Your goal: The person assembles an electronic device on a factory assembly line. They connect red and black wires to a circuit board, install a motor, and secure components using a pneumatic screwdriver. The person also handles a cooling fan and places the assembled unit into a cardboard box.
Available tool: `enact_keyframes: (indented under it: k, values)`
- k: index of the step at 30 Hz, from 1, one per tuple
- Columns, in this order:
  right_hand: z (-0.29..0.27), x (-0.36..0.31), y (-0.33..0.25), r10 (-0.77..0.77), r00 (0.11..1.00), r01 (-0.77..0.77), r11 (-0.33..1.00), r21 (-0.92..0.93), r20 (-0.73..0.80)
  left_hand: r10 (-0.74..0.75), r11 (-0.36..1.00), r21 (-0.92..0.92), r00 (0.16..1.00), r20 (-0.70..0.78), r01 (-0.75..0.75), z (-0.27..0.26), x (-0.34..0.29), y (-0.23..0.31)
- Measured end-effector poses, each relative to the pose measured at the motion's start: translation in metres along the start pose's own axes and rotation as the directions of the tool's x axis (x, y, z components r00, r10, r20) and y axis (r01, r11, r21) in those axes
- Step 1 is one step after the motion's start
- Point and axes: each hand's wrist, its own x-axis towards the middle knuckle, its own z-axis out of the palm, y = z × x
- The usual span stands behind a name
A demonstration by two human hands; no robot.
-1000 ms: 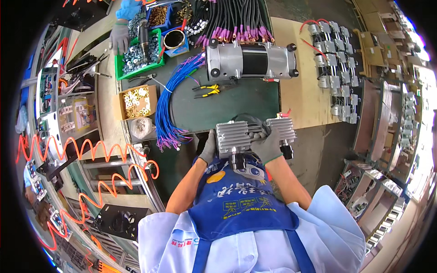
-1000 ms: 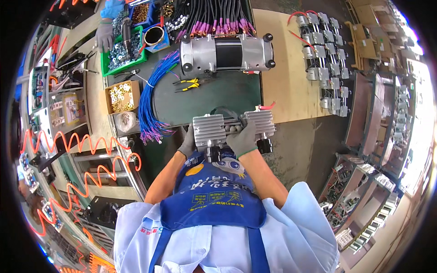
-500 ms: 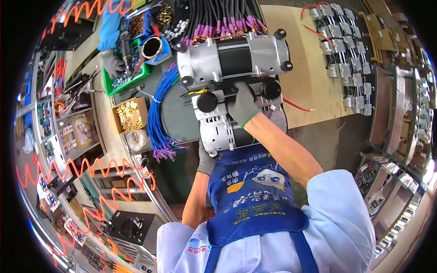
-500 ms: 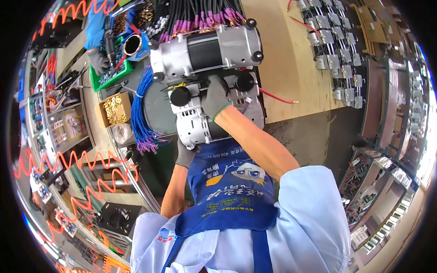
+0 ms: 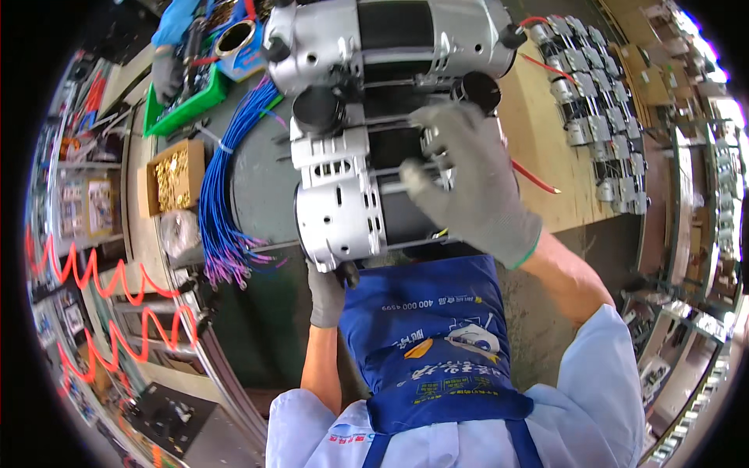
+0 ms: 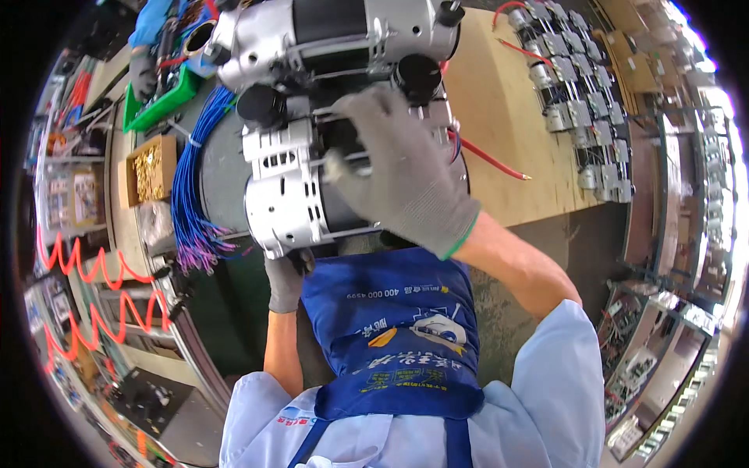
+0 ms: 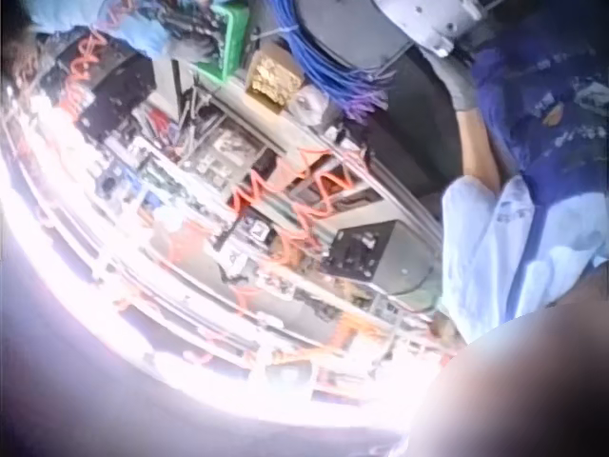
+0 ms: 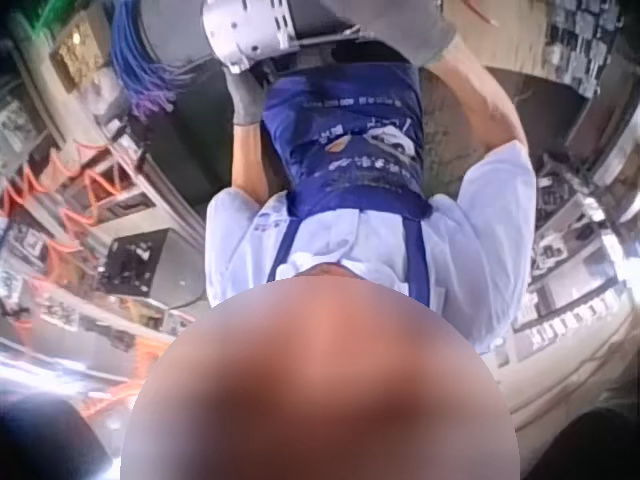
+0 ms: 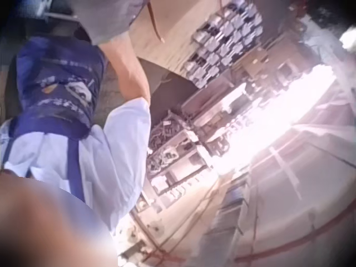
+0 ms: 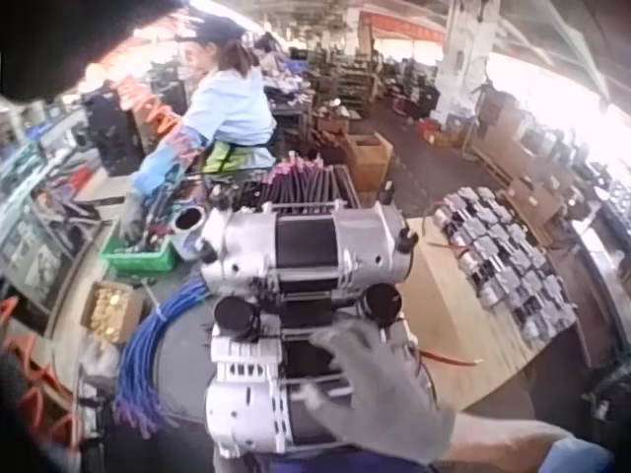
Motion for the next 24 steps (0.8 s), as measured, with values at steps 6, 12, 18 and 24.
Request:
enact_keyframes:
  k: [6, 12, 18, 24]
  values:
    - [0.003, -0.036, 0.029, -0.068, 0.985, -0.032, 0.834, -0.551, -0.160, 0.259, 0.953, -0.148, 0.964, -0.059, -0.265, 0.012, -0.010, -0.026]
    - [-0.049, -0.048, 0.100, -0.121, 0.990, 0.137, 0.748, -0.650, 0.070, 0.267, 0.962, -0.087, 0.959, 0.096, -0.259, 0.006, -0.094, -0.087]
    - [-0.075, -0.078, 0.126, -0.271, 0.962, 0.165, 0.639, -0.751, -0.019, 0.370, 0.916, 0.123, 0.922, 0.113, -0.382, -0.030, -0.124, -0.090]
    - [-0.019, -0.104, 0.165, -0.081, 0.996, 0.031, 0.719, -0.695, -0.040, 0.325, 0.924, 0.187, 0.943, 0.076, -0.334, -0.076, -0.132, -0.090]
